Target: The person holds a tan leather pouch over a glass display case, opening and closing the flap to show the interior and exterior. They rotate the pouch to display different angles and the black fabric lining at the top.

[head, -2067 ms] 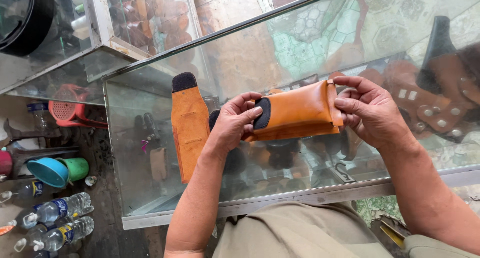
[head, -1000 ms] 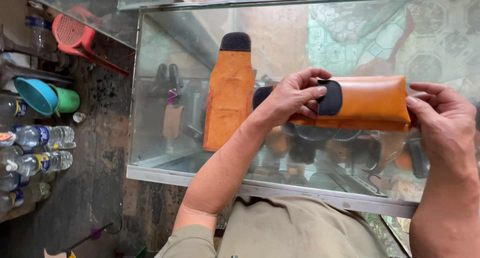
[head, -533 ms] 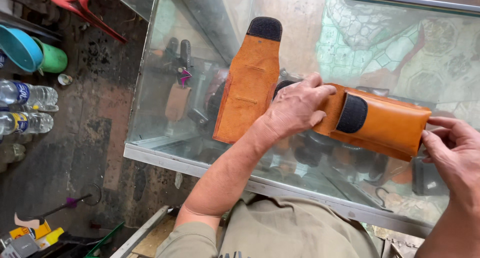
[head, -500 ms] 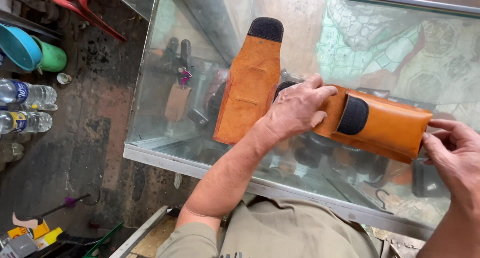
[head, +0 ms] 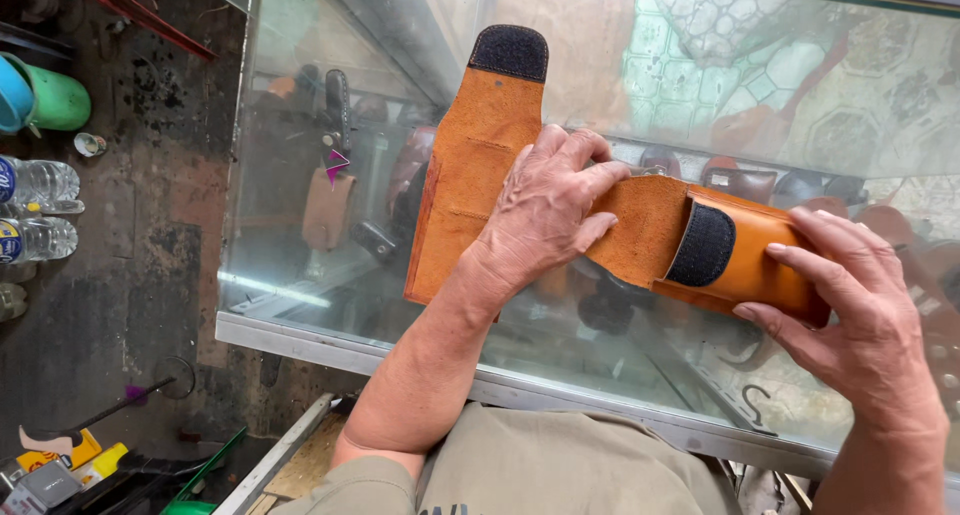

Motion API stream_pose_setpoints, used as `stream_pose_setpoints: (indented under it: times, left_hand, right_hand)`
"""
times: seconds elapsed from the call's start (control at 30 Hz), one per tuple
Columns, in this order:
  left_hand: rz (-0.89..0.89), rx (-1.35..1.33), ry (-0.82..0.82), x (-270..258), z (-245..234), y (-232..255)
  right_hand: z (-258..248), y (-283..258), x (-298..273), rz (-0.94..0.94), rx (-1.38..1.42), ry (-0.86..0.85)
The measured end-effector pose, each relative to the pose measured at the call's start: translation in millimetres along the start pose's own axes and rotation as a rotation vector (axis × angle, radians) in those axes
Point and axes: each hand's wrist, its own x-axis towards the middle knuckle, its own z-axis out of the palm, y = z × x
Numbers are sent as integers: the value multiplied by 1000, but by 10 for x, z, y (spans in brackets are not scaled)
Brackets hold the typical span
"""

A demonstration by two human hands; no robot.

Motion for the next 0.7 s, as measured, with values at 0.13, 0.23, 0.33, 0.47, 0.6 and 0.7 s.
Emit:
stream_pose_setpoints:
  times: [0.13,0.23,0.33,0.47,0.6,0.7]
  left_hand:
    - [-37,33,3,8,-5,-6]
    - [-46,52,-9,17,7,-4]
    - [-42,53,-2,23,-13,-6]
    - [-40,64,-1,24,-28,6]
    - [-45,57,-16,36,-25,2]
    - [-42,46,-6,37,-39,17]
  right_hand:
    - [110,124,-58,-16,-32,26]
    - [111,135,-67,-16,-38,17]
    - [114,139,-57,-16,-29,9]
    - [107,125,-69,4,-13,3]
    - [117,164,-93,24,-35,-5]
    - [122,190,-111,12,-45,-14]
